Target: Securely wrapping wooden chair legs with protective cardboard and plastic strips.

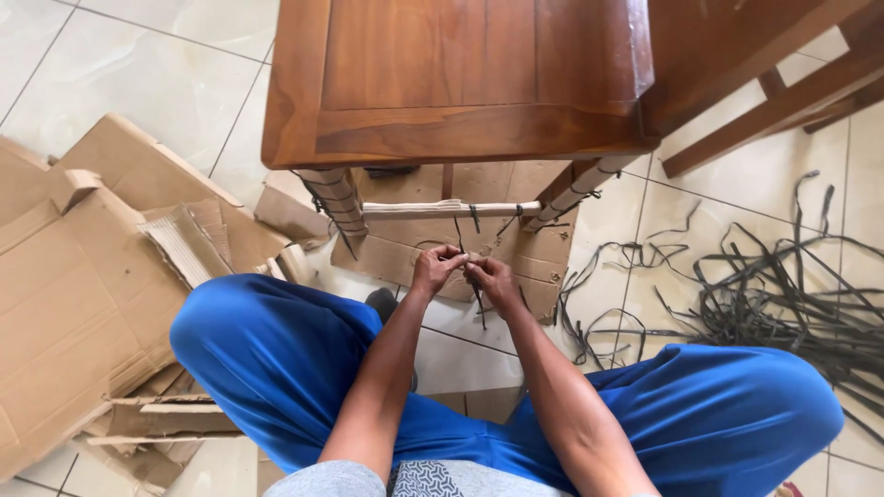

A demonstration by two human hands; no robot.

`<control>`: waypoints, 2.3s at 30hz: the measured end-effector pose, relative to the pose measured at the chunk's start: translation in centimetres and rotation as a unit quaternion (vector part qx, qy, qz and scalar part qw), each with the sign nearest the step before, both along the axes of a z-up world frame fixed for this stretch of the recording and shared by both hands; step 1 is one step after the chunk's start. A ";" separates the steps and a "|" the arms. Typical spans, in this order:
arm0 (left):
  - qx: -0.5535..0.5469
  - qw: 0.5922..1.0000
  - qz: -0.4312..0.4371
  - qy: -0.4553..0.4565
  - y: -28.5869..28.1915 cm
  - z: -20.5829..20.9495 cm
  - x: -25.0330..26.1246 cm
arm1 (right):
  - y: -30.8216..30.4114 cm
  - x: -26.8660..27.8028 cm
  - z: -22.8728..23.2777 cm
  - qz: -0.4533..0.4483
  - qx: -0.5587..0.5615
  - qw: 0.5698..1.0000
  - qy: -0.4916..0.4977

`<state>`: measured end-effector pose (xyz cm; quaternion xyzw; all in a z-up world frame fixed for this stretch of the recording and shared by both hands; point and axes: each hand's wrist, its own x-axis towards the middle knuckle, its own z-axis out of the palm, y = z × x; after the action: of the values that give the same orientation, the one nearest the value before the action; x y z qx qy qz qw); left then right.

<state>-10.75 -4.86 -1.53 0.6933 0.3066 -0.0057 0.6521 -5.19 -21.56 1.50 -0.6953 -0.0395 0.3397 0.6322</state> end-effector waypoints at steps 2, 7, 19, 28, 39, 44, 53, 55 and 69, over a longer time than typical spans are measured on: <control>0.018 1.000 0.023 -0.006 0.6 0.2 -0.4 | 1.3 0.2 -1.3 -0.018 0.027 0.999 -0.010; 0.233 0.964 0.089 -0.095 2.0 7.8 -0.6 | 3.6 0.3 -4.8 0.012 -0.007 1.000 -0.015; 0.422 0.896 -0.127 -0.061 10.5 6.8 2.9 | 8.9 0.1 -5.4 -0.076 -0.114 0.982 0.134; 0.367 0.917 -0.151 -0.030 12.4 5.7 4.8 | 12.2 0.4 -0.3 -0.176 0.002 0.956 0.234; 0.328 0.931 -0.141 0.081 13.2 0.8 7.4 | 14.3 4.5 -3.4 -0.204 0.134 0.904 0.350; 0.306 0.930 -0.148 0.140 13.1 -1.5 8.6 | 14.5 4.8 -2.6 -0.188 0.144 0.898 0.371; 0.268 0.942 -0.128 0.158 13.0 -0.1 8.8 | 14.0 4.4 -1.7 -0.156 0.132 0.924 0.324; 0.276 0.938 -0.129 0.167 12.7 -0.3 8.7 | 13.5 4.0 -2.0 -0.147 0.108 0.943 0.278; 0.278 0.958 -0.062 0.000 12.1 5.1 6.0 | 14.1 5.2 5.1 -0.123 0.100 0.987 0.037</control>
<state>-4.77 7.23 3.55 0.8651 0.2520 0.0397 0.4319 0.03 -7.50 6.62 -0.6154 0.0358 0.2789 0.7364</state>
